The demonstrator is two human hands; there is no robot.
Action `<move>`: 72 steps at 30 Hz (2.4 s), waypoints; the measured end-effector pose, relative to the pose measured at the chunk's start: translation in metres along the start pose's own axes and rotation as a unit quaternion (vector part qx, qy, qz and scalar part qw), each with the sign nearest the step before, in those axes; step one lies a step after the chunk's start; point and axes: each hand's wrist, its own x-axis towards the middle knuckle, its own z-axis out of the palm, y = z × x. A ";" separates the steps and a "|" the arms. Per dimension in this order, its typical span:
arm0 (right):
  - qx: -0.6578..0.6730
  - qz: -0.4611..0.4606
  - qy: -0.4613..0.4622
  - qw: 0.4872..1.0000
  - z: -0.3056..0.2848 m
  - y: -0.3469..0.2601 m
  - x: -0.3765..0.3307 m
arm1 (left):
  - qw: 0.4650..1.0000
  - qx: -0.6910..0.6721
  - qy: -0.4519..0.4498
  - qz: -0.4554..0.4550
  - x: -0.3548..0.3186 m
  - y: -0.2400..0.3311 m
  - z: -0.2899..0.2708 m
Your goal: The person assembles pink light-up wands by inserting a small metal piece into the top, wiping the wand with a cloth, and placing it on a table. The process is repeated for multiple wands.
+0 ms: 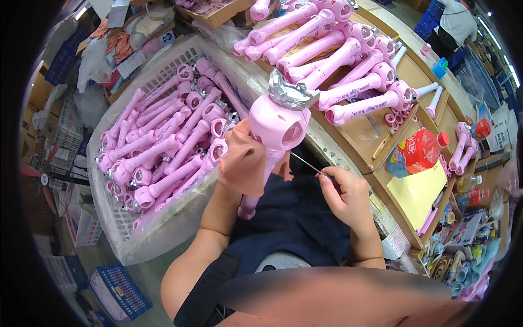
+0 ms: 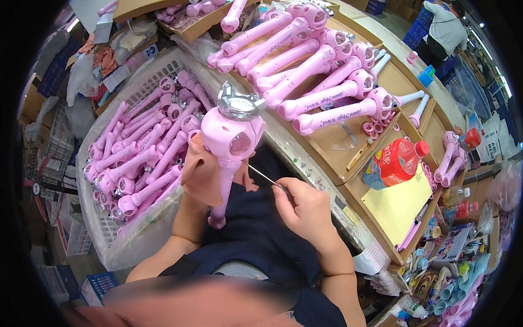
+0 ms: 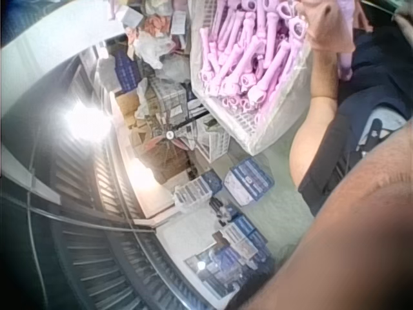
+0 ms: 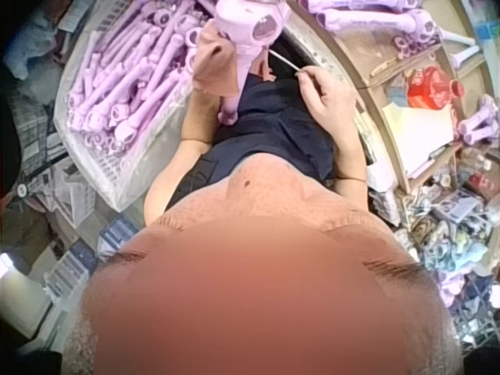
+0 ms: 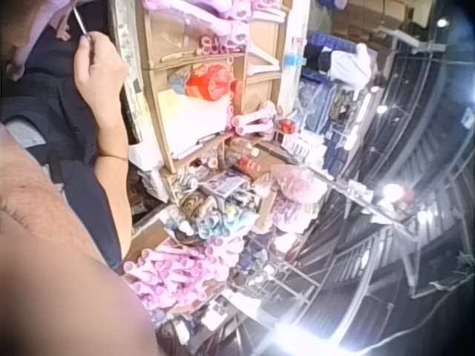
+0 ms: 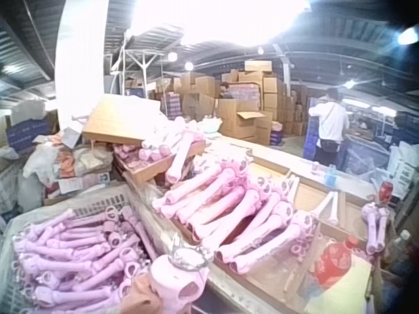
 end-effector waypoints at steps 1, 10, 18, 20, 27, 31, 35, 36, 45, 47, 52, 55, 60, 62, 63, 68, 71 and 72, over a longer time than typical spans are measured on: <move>0.013 0.007 -0.007 1.000 -0.001 0.000 -0.002 | 0.993 0.095 0.003 0.073 0.000 -0.002 -0.002; -0.008 0.007 0.023 1.000 0.001 0.000 -0.008 | 0.993 0.101 -0.068 -0.009 -0.007 -0.010 0.002; 0.167 0.120 -0.121 0.971 -0.007 0.024 0.002 | 0.951 0.301 -0.048 0.047 -0.009 0.002 -0.001; 0.304 0.251 -0.214 0.894 -0.016 0.041 0.010 | 0.986 0.032 -0.074 -0.145 -0.011 0.002 0.000; 0.338 0.252 -0.214 0.881 0.002 0.075 0.010 | 0.992 0.009 -0.050 -0.118 -0.017 -0.012 0.008; 0.181 0.227 -0.188 0.938 0.005 0.076 0.008 | 0.980 0.194 -0.036 -0.021 -0.025 -0.031 0.005; 0.111 0.031 -0.115 0.987 0.006 0.071 0.008 | 0.980 0.192 -0.013 -0.042 -0.031 -0.049 0.002; 0.095 0.036 -0.114 0.988 0.006 0.069 0.007 | 0.982 0.181 -0.006 -0.055 -0.031 -0.052 0.002; -0.008 0.006 -0.076 0.997 -0.008 0.047 -0.003 | 0.943 -0.201 -0.092 -0.250 -0.019 -0.027 -0.004; 0.009 0.040 -0.050 0.998 -0.023 0.055 -0.003 | 0.949 -0.227 -0.102 -0.191 -0.009 -0.022 -0.011; -0.312 0.017 0.157 0.937 -0.036 0.098 0.024 | 0.835 -0.523 -0.145 -0.090 -0.001 -0.009 -0.017; -0.313 -0.074 0.212 0.923 -0.015 0.099 0.024 | 0.771 -0.609 -0.140 -0.122 -0.001 -0.001 -0.007; 0.258 0.077 -0.230 0.935 0.082 0.055 -0.043 | 0.871 -0.478 -0.051 -0.107 0.002 0.005 0.015; 0.242 0.179 -0.200 0.933 0.112 0.052 -0.058 | 0.927 -0.366 -0.022 -0.082 0.001 0.003 0.022; 0.209 0.227 -0.183 0.934 0.122 0.055 -0.060 | 0.951 -0.301 -0.011 -0.069 0.000 0.001 0.025; 0.161 0.146 -0.061 0.974 0.136 0.065 -0.063 | 0.996 -0.087 -0.006 -0.029 -0.003 -0.011 0.035; 0.202 0.205 -0.098 0.952 0.131 0.064 -0.066 | 0.997 -0.071 -0.017 -0.032 -0.003 -0.014 0.036; 0.215 0.263 -0.127 0.932 0.130 0.063 -0.066 | 0.996 -0.074 -0.019 -0.035 -0.002 -0.014 0.037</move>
